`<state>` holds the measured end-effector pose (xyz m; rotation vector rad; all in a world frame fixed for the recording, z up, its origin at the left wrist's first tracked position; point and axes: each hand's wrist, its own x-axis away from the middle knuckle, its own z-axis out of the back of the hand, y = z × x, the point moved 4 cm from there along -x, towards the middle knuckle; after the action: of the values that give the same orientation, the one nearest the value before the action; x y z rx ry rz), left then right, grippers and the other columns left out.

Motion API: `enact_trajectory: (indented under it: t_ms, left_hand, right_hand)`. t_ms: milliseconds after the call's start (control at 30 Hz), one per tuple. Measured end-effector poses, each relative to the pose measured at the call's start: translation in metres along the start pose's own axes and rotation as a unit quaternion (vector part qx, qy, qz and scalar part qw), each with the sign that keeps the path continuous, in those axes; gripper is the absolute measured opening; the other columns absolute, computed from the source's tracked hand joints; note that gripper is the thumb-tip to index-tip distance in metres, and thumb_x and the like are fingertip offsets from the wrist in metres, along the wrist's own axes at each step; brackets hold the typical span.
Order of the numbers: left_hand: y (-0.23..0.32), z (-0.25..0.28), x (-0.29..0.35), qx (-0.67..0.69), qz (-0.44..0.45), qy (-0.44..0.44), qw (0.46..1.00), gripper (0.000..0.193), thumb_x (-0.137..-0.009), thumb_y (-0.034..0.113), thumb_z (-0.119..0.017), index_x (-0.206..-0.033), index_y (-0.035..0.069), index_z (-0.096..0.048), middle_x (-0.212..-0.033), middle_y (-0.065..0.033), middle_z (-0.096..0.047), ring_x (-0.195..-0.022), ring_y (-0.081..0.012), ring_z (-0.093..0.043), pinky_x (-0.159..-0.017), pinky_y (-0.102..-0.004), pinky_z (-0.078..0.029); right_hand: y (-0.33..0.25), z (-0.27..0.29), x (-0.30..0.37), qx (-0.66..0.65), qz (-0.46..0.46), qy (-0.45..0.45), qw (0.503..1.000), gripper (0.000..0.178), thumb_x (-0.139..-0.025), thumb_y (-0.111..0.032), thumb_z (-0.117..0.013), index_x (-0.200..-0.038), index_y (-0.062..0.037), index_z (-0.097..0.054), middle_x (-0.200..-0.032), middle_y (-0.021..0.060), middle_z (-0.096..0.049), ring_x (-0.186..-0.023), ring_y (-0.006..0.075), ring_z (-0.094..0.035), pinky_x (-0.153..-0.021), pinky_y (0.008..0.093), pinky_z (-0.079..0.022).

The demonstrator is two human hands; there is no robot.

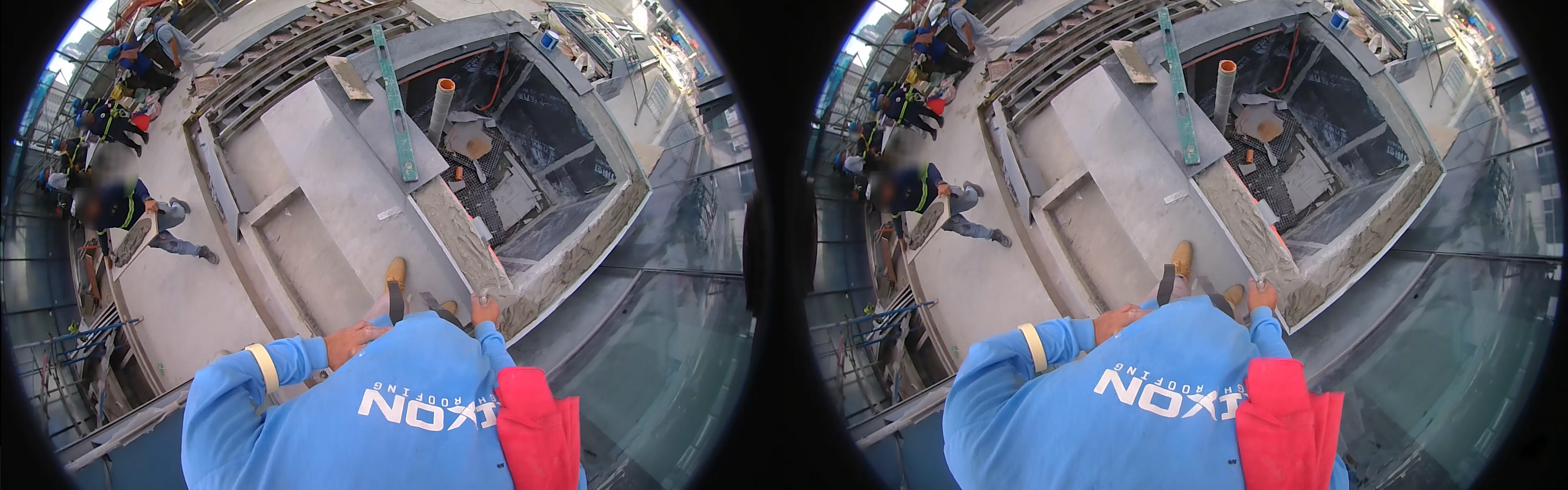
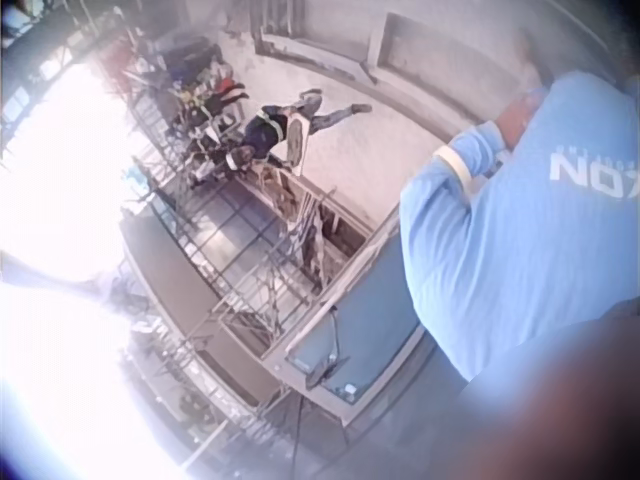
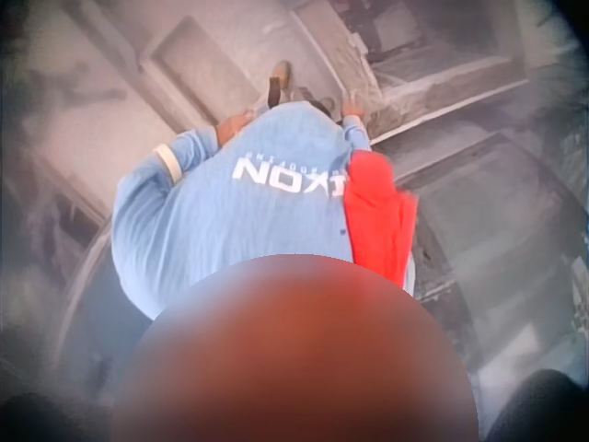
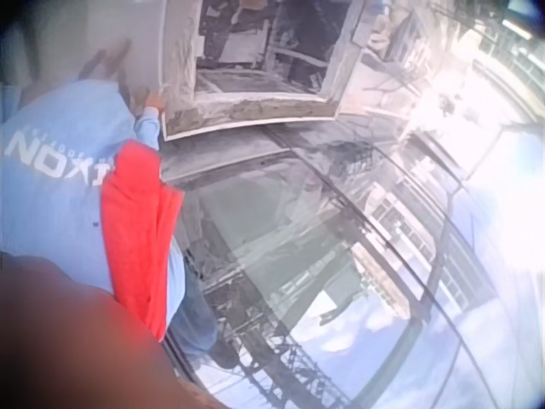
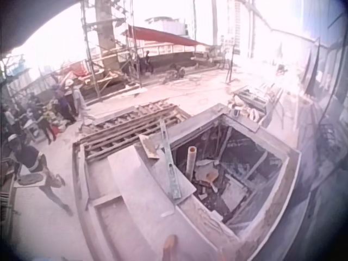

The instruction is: The person applies mortar to a concrete ledge using a trowel, smoothing it along the edge. They then pick up a large stone slab with a coworker and place it onto the prepared ledge.

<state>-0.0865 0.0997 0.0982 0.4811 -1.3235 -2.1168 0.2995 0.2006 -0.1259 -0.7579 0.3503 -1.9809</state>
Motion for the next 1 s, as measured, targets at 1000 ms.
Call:
enact_trajectory:
  t_ms: [1000]
  left_hand:
    - [-0.316,-0.061,-0.104,-0.069,0.527,0.207,0.822,0.072,-0.097,0.035,-0.061,-0.155,0.003,-0.034,-0.129,-0.0273,-0.063,-0.118,-0.0435,-0.061,-0.103,-0.0497,-0.047]
  right_hand:
    - [0.126,0.053,0.002,0.046,0.003,-0.160,0.986,0.047,-0.085,-0.040,-0.076,-0.104,0.0033,-0.071,-0.090,0.0250,-0.072,-0.085,0.0427,-0.068,-0.082,0.0465,-0.052]
